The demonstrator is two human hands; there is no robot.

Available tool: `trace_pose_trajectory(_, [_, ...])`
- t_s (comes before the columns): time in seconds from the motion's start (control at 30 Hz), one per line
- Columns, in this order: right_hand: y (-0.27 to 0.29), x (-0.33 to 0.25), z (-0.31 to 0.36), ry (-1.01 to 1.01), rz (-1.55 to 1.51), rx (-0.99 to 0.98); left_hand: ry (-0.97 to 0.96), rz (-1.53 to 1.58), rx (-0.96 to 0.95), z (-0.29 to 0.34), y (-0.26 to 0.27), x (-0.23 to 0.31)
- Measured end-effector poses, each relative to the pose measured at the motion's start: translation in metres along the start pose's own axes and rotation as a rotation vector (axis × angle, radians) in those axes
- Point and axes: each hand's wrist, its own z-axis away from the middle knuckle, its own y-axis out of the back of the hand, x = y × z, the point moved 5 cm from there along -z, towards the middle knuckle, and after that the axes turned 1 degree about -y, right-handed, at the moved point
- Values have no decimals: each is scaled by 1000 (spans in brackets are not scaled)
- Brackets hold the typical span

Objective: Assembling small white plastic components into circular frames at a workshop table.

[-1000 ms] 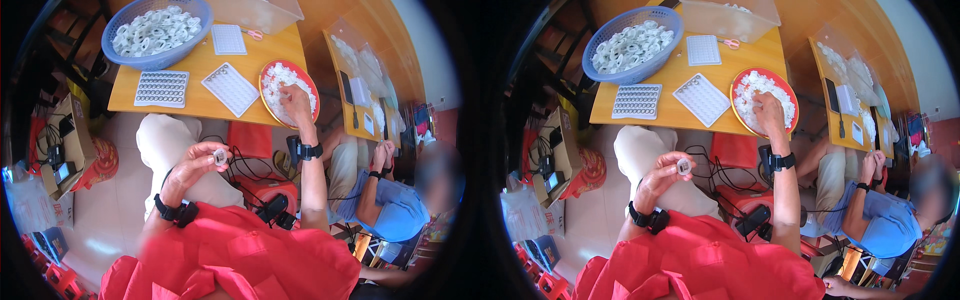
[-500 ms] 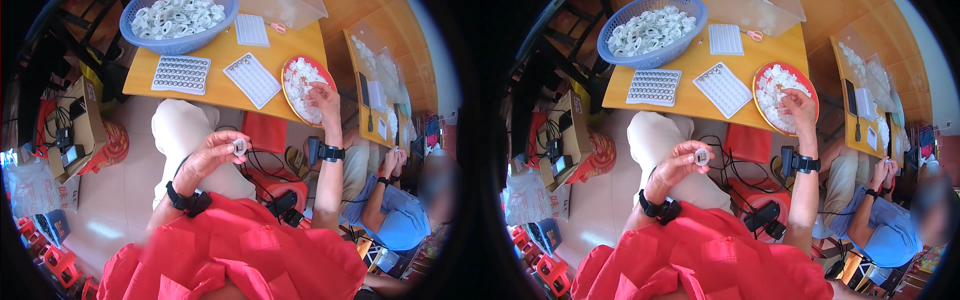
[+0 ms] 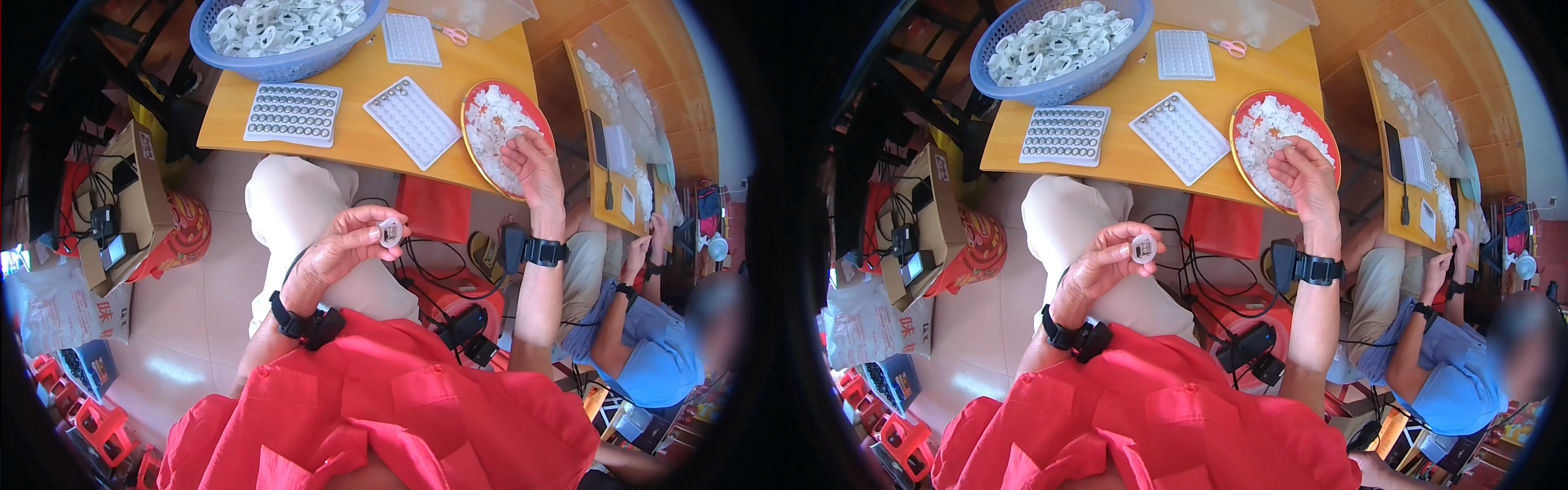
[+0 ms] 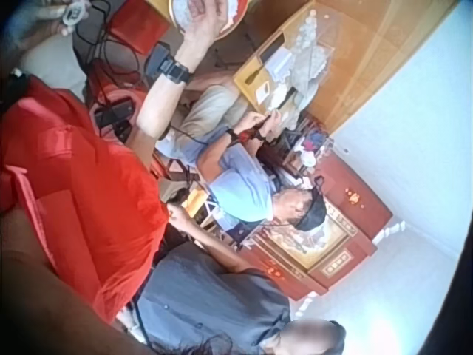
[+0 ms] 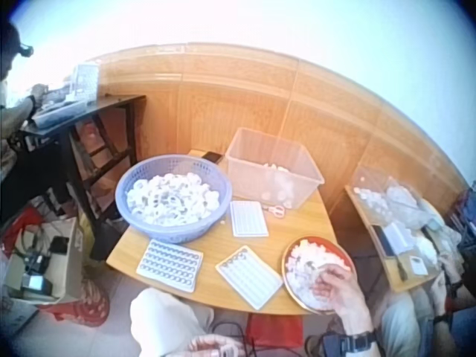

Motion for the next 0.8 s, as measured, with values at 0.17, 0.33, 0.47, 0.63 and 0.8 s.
trace_pose_trajectory(0.17, [-23,-3,10,-26,-119,-104,1,22,-24,0,0,1])
trace_pose_trajectory(0.33, [-33,-7,13,-4,-4,-61,-5,25,-34,0,0,0])
trace_pose_trajectory(0.47, [-31,-8,13,-1,124,33,-9,19,0,3,1,0])
trace_pose_trajectory(0.63, [-97,-11,54,54,429,-150,-50,63,27,0,2,3])
trace_pose_trajectory(0.8, [-153,2,87,130,551,-431,-69,96,23,-3,2,1])
